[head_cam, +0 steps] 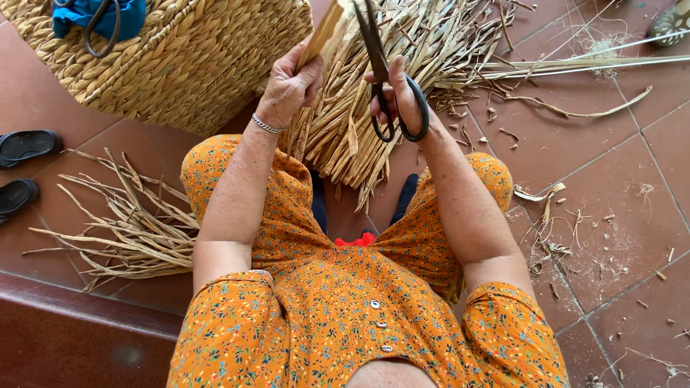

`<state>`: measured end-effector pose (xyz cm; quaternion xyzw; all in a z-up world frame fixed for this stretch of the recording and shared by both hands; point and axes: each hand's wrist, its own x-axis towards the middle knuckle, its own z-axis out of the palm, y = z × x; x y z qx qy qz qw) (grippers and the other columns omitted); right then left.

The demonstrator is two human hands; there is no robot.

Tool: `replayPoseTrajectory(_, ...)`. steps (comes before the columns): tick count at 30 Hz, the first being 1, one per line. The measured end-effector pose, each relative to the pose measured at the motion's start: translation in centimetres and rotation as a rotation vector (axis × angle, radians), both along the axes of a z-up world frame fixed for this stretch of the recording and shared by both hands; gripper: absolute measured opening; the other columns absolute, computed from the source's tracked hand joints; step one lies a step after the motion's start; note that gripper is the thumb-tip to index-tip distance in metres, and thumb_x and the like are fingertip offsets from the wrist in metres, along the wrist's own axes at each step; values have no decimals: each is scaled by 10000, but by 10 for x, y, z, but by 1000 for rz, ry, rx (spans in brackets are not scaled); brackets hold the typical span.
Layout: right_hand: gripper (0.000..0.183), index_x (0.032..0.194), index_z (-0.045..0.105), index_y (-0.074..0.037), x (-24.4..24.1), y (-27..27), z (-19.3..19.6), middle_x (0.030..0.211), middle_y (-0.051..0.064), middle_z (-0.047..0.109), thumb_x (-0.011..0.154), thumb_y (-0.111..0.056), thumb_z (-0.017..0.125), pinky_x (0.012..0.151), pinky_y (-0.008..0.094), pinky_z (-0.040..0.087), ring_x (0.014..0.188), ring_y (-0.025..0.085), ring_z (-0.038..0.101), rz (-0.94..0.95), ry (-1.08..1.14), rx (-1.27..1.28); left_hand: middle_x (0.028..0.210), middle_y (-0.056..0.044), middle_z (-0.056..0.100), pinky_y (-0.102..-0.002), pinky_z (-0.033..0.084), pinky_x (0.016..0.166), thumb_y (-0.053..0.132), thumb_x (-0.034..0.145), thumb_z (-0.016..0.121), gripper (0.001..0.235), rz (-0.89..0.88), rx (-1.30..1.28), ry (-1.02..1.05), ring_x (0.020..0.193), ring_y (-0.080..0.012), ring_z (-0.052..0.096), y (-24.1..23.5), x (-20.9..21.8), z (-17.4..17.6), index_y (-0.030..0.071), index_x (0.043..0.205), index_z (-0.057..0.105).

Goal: The person sits on the floor and uses shears to trim dried plant stems to uniform lengths. They gather the trimmed pieces into a bundle and continue cutting additional stems from a larger pile.

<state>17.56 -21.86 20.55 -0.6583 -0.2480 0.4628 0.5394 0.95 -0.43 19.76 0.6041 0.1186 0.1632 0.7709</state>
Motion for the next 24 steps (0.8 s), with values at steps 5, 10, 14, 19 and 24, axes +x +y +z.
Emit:
replayPoseTrajectory(5, 1064, 1425, 548, -75, 11, 15, -18, 792, 2, 670, 833, -909, 255, 680, 259, 539, 701, 88, 623, -166, 47, 185, 661, 58, 510, -218, 323, 439, 168, 1138, 590, 274, -73, 0, 84, 508, -43, 377, 4, -13, 2, 95, 1390, 667)
replayPoseTrajectory(10, 999, 1503, 485, -43, 12, 16, -32, 825, -5, 579, 972, -871, 307, 660, 250, 484, 722, 73, 535, -291, -565, 234, 655, 65, 508, -210, 318, 425, 169, 1110, 609, 250, 2, -35, 147, 501, -34, 382, 8, -16, 13, 104, 1342, 676)
replayPoseTrajectory(14, 1023, 1521, 432, -42, 15, 12, -31, 786, -15, 559, 942, -876, 309, 582, 258, 455, 655, 67, 500, -231, -587, 205, 665, 81, 482, -194, 283, 430, 165, 1098, 596, 294, 18, -184, 114, 510, -17, 367, 9, -24, 27, 126, 1379, 673)
replayPoseTrajectory(19, 1117, 1517, 492, -5, 24, 3, -25, 847, 6, 633, 896, -920, 337, 702, 268, 514, 744, 84, 580, -212, -131, 338, 659, 81, 469, -195, 277, 420, 166, 1109, 590, 296, -16, -159, 81, 503, -20, 364, 10, -26, 34, 114, 1391, 661)
replayPoseTrajectory(24, 1148, 1479, 539, -27, 42, -5, -15, 886, 44, 696, 836, -951, 312, 717, 271, 524, 748, 110, 623, -269, -16, 383, 672, 84, 448, -192, 280, 432, 129, 1107, 592, 294, -22, -165, 76, 528, -19, 371, 12, -30, 35, 95, 1390, 662)
